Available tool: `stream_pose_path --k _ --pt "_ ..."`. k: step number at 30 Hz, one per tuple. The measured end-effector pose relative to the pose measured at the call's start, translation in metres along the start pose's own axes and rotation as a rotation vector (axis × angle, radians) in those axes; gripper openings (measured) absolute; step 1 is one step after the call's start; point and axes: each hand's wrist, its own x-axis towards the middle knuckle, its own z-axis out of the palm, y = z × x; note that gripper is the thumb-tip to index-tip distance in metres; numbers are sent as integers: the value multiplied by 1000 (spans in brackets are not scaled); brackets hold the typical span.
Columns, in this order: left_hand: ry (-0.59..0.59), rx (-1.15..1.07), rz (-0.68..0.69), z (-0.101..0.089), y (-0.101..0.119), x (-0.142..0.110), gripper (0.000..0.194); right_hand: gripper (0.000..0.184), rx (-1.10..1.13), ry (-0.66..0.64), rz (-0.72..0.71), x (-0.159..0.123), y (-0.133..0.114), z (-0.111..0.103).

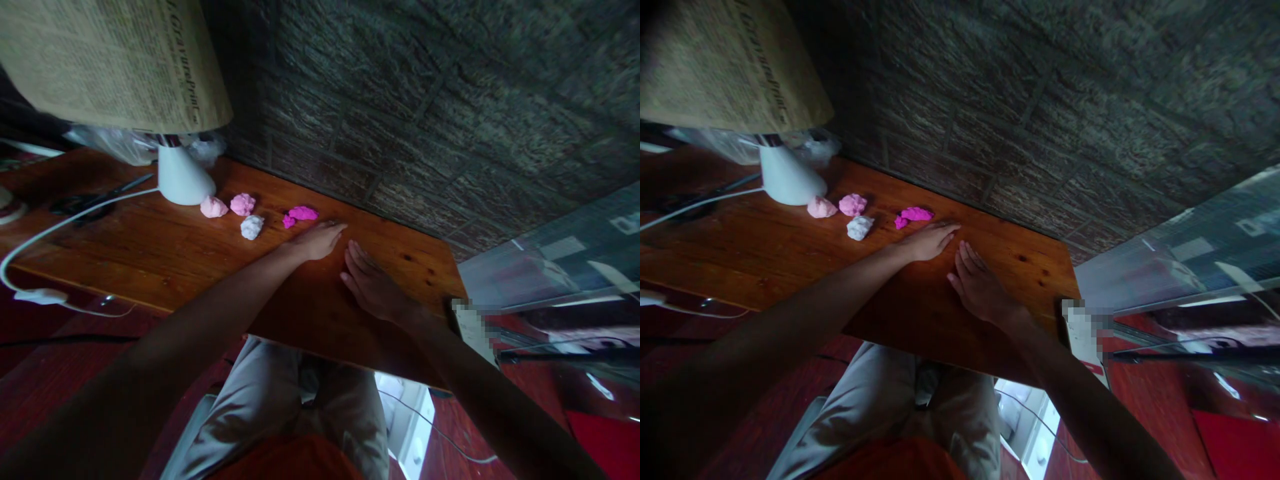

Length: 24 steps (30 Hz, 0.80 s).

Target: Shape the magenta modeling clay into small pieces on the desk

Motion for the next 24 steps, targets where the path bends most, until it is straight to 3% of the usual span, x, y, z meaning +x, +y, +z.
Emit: stream_pose_path --k 3,6,9,12,15,18,21,24 --pt "14 16 -23 -2 2 -1 48 78 -1 -1 82 -6 12 -2" --pt "16 30 -50 -4 3 -1 48 80 40 -37 145 13 17 2" --pt "24 41 -60 -6 2 -1 48 82 33 -54 59 20 4 6" --pt "34 32 -65 -6 2 -1 48 76 6 -24 -17 1 -4 2" --pt "23 20 -74 -5 3 0 49 80 31 -56 103 -4 8 -3" --pt "31 14 -87 -3 2 1 50 84 55 -96 230 20 16 -2" --pt "44 8 -74 -3 -1 2 51 82 69 -75 116 29 4 4" --pt "58 31 -47 -3 -4 3 52 74 50 -15 -15 9 -7 6"
